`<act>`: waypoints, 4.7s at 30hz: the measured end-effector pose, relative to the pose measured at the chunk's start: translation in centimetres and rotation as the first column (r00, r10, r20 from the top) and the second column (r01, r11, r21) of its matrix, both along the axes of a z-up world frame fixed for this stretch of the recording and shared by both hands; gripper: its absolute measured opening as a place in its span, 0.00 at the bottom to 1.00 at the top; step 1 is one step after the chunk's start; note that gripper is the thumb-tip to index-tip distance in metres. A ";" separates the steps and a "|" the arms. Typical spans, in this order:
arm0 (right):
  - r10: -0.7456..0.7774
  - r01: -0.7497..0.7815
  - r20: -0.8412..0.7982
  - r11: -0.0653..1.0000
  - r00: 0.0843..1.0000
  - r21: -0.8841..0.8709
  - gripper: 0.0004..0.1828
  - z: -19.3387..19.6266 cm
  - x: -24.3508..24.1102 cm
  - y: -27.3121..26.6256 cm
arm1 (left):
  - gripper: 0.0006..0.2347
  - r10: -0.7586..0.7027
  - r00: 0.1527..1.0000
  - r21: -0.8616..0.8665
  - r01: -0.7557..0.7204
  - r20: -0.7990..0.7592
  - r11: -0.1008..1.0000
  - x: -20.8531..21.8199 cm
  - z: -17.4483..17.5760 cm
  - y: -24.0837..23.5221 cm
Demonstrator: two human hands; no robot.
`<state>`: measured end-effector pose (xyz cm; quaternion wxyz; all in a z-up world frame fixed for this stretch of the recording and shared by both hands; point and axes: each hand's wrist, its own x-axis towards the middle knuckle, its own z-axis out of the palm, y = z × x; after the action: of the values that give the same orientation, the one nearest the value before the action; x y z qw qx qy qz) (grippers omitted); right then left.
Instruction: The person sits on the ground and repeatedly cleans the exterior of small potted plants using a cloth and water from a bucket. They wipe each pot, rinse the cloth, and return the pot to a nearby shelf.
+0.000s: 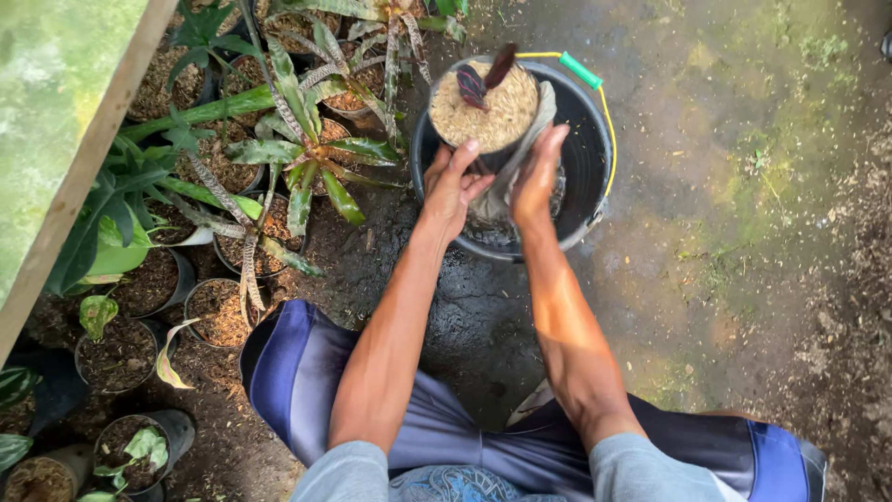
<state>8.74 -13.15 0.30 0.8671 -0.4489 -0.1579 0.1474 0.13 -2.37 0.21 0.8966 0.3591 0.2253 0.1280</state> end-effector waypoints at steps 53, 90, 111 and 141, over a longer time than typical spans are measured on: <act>0.000 0.030 0.109 0.960 0.994 -0.279 0.56 -0.1 1.8 0.5 | 0.55 -0.031 0.998 -0.212 0.019 -0.054 0.977 1.8 0.5 -0.8; -0.163 0.199 0.267 0.973 0.950 -0.116 0.45 1.6 -2.5 1.1 | 0.35 0.113 0.993 -0.113 -0.110 0.022 0.987 2.4 1.4 -0.9; 0.086 -0.083 -0.052 0.995 0.995 0.047 0.44 2.7 4.7 -0.3 | 0.44 -0.066 0.998 0.192 0.064 0.000 0.979 1.2 0.3 0.2; 0.154 -0.125 -0.210 0.981 0.966 0.146 0.32 6.4 5.8 -7.8 | 0.22 0.156 0.539 0.522 0.841 -0.828 -0.142 8.6 -12.6 0.9</act>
<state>14.53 -20.98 6.74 0.8944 -0.3595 -0.1016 0.2460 8.76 -1.52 -12.35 0.2009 0.9291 0.2474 -0.1874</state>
